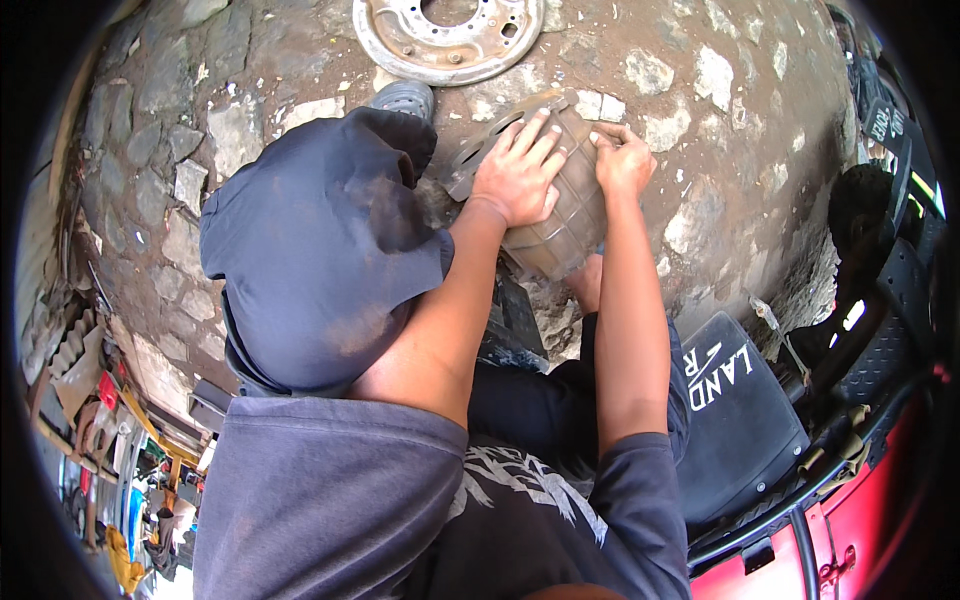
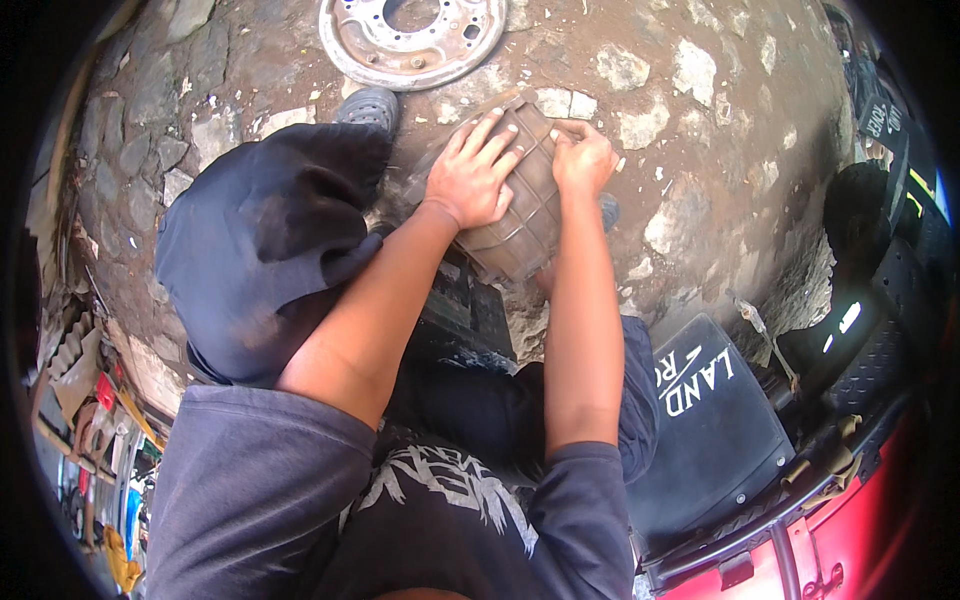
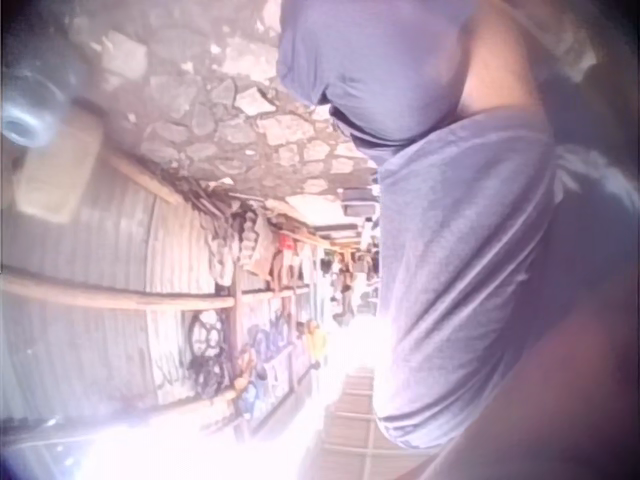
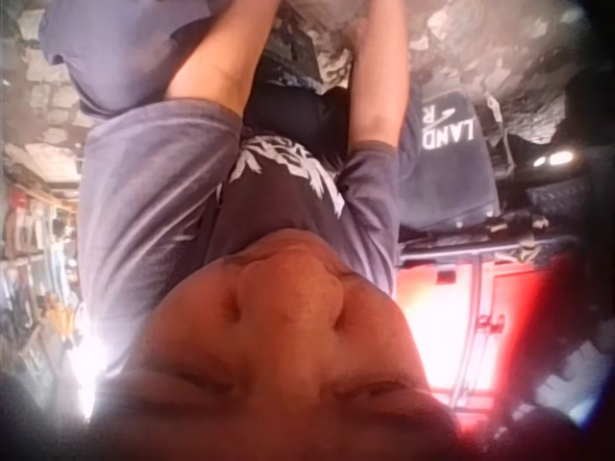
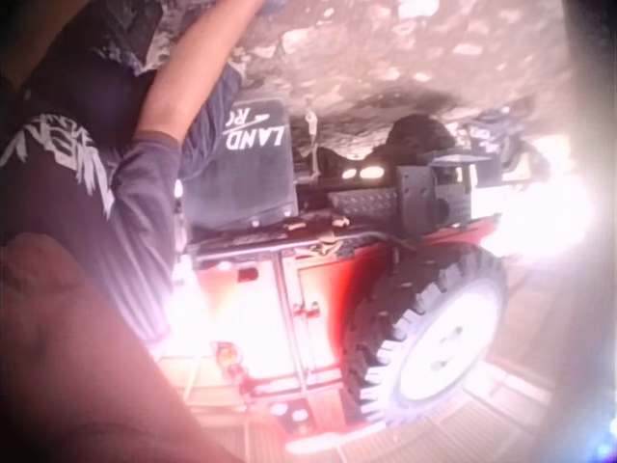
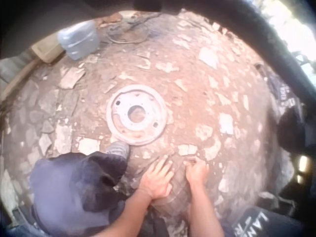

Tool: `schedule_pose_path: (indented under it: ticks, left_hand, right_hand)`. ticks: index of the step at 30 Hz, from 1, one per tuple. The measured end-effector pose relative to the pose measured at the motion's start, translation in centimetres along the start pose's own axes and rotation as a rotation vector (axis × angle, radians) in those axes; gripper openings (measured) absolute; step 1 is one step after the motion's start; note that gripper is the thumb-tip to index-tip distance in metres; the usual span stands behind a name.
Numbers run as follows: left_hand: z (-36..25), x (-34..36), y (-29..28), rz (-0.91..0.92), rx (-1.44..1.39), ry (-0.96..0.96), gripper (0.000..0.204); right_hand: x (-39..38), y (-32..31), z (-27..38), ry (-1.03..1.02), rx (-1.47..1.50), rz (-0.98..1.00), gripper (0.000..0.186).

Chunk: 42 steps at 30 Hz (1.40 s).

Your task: The person sits on the ground and repeatedly inserts small rectangular pieces into the slots of a brown plastic mudguard. They handle the pieces one at a time, pressing them into place and adjusting them by hand.

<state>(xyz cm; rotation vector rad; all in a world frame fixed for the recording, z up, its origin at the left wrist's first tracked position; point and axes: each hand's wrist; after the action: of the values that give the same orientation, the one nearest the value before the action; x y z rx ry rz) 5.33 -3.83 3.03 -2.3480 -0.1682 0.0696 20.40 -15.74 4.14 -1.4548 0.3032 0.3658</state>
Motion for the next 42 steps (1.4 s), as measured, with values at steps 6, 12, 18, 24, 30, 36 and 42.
schedule_pose_path:
  ticks: [6,12,18,24,30,36,42]
  left_hand:
    - [0.3,-0.1,0.2,0.003,0.002,-0.005,0.052]
    - [0.2,-0.2,-0.4,-0.004,0.004,-0.011,0.053]
    - [0.3,-0.1,0.1,-0.004,-0.003,0.004,0.052]
    - [0.2,-0.1,0.0,-0.001,-0.02,-0.001,0.052]
    - [0.3,-0.2,0.1,0.008,0.012,-0.012,0.053]
    - [0.0,-0.2,0.0,0.035,0.012,-0.016,0.054]
    - [0.1,0.1,0.0,0.039,0.023,-0.014,0.053]
  right_hand:
    - [-0.9,0.6,-1.7,-0.122,0.069,0.007,0.022]
    - [-0.5,1.2,-0.7,-0.178,0.09,-0.102,0.021]
    - [-1.2,0.2,-2.9,-0.152,0.095,0.038,0.022]
    - [0.7,1.4,-2.2,-0.114,-0.01,-0.015,0.025]
    - [-1.5,0.8,-2.0,-0.165,0.023,-0.062,0.026]
    - [-1.3,1.4,-1.3,-0.023,0.124,-0.074,0.021]
    - [-1.7,2.8,-1.4,0.02,0.165,-0.169,0.019]
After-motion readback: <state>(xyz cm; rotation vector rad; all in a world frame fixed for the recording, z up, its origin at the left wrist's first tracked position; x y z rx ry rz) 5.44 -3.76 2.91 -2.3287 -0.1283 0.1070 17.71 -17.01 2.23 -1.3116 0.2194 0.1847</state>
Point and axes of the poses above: each hand's wrist, its own x-axis towards the middle knuckle, its own y-axis out of the palm, z = x × y, and after that the axes turned 11 degrees about -x, right-handed
